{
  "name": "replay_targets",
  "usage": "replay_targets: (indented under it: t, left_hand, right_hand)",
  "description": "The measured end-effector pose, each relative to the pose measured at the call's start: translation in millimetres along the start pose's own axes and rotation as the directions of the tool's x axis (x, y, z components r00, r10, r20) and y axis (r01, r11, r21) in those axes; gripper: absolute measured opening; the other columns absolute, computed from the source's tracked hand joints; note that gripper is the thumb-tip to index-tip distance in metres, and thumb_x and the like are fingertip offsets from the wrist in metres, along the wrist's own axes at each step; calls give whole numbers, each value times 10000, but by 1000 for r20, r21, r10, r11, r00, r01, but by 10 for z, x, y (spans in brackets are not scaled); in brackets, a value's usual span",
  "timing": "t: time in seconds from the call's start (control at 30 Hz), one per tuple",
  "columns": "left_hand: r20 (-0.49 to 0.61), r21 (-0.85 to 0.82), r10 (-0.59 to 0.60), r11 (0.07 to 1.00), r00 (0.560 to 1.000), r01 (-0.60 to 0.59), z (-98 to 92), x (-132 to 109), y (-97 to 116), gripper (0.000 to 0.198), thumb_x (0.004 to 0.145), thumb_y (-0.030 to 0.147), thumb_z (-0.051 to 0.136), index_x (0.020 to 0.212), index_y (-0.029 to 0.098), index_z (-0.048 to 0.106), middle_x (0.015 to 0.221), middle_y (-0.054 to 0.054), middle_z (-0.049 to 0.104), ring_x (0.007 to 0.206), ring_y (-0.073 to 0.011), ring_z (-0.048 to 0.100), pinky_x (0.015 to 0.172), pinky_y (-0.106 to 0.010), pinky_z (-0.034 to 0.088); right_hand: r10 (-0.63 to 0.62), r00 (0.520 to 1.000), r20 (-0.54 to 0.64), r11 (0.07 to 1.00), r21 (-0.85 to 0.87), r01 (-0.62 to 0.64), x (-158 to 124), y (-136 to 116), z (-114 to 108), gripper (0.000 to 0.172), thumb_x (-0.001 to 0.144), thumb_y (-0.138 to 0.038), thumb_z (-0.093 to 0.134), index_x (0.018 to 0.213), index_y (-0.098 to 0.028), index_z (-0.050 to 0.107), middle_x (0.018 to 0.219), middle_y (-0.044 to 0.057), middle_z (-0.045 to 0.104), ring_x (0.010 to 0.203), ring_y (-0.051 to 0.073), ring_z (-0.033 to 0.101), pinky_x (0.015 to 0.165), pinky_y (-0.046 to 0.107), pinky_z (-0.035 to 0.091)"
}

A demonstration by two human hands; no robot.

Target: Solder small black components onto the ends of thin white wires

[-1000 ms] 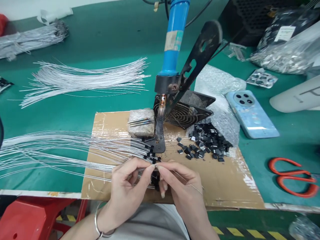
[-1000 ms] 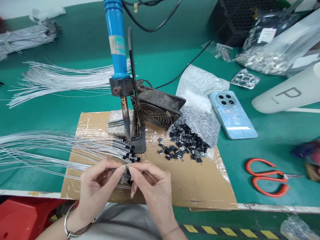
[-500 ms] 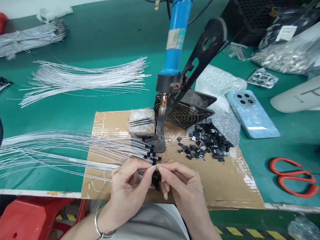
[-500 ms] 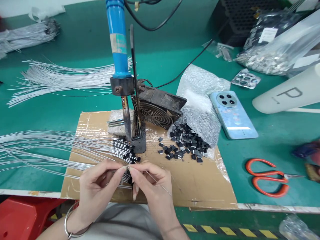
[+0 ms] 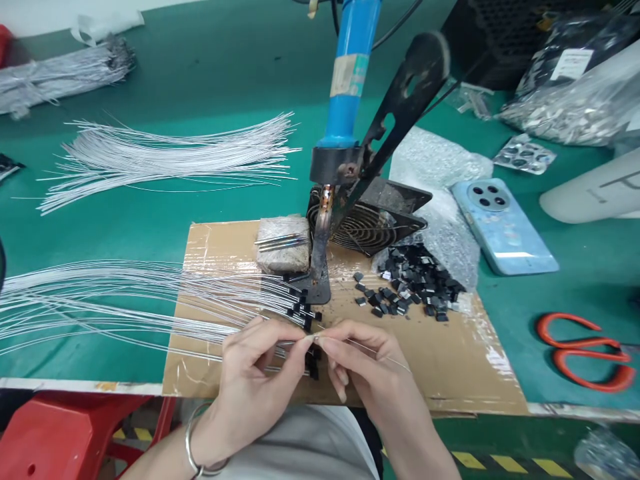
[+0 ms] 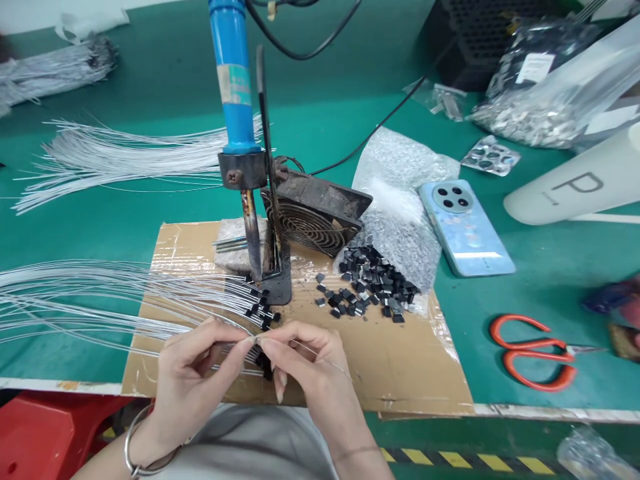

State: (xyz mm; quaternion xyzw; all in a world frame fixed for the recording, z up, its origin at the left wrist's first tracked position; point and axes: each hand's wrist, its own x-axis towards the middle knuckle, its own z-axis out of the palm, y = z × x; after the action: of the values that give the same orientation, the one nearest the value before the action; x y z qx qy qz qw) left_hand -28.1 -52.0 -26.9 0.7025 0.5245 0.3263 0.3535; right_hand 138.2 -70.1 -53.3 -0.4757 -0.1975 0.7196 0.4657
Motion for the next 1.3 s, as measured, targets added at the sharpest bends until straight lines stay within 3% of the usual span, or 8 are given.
replay_targets:
  t: [0.4,0.8,0.93,1.07,1.13,1.2,1.23,1.3]
  left_hand:
    - [-36,-6,-66,998,997,66,44,-34,-10,105,908,167,665,811,205,680,568,73,408,496,-94,322,490,-245,280]
    - [-98,-77,-120,991,988,113,111,-14,24,138,919,170,637,785,182,669,553,79,361,477,-82,284,450,-233,241]
    - [-36,-172,-243,957,969,234,99,14,20,167,923,235,631,780,169,687,558,51,479,481,-88,304,451,-238,257]
    - [53,-244,-339,908,939,341,67,59,11,186,906,294,640,788,167,707,592,10,560,503,-106,392,459,-241,289]
    - [61,-284,-357,889,932,359,50,77,17,153,889,292,652,815,173,715,617,-1,602,505,-108,422,456,-237,301]
    - [57,-315,-368,876,928,366,36,87,30,121,872,281,667,836,179,722,658,-13,648,513,-108,450,456,-233,317]
    - [56,-324,-372,871,927,369,30,90,37,112,865,275,674,837,181,727,675,-18,662,520,-110,464,459,-231,329]
    - [56,-329,-377,867,925,373,21,93,45,109,854,267,684,814,180,735,681,-24,670,534,-114,486,473,-232,360]
  right_hand:
    - [-2,998,-69,998,67,7,-30,-45,97,204,726,-373,852,734,-172,817,549,-24,573,423,57,486,380,167,420]
    - [-95,989,-115,972,204,117,11,136,208,162,727,-368,853,740,-208,828,533,-28,576,405,50,489,359,145,446]
    - [-237,965,-112,970,-78,229,-1,138,79,208,856,-427,735,865,-249,840,652,12,687,456,106,590,406,223,520]
    - [-500,842,-202,807,-462,368,32,-28,-271,133,862,-239,761,974,-274,824,851,19,745,654,123,650,594,235,549]
    - [-754,657,-7,349,-852,391,81,-151,-448,145,867,-178,746,989,-224,810,824,26,732,684,135,612,632,261,523]
    - [-743,618,259,-12,-927,374,137,-246,-578,126,885,-152,721,996,-162,781,749,24,696,661,143,557,623,282,490]
    - [-717,610,338,-111,-919,379,160,-273,-621,105,893,-151,713,985,-142,764,754,31,690,681,151,555,632,288,487]
    - [-691,601,401,-186,-903,388,190,-282,-669,67,905,-158,706,957,-124,731,770,38,676,703,155,555,645,290,485]
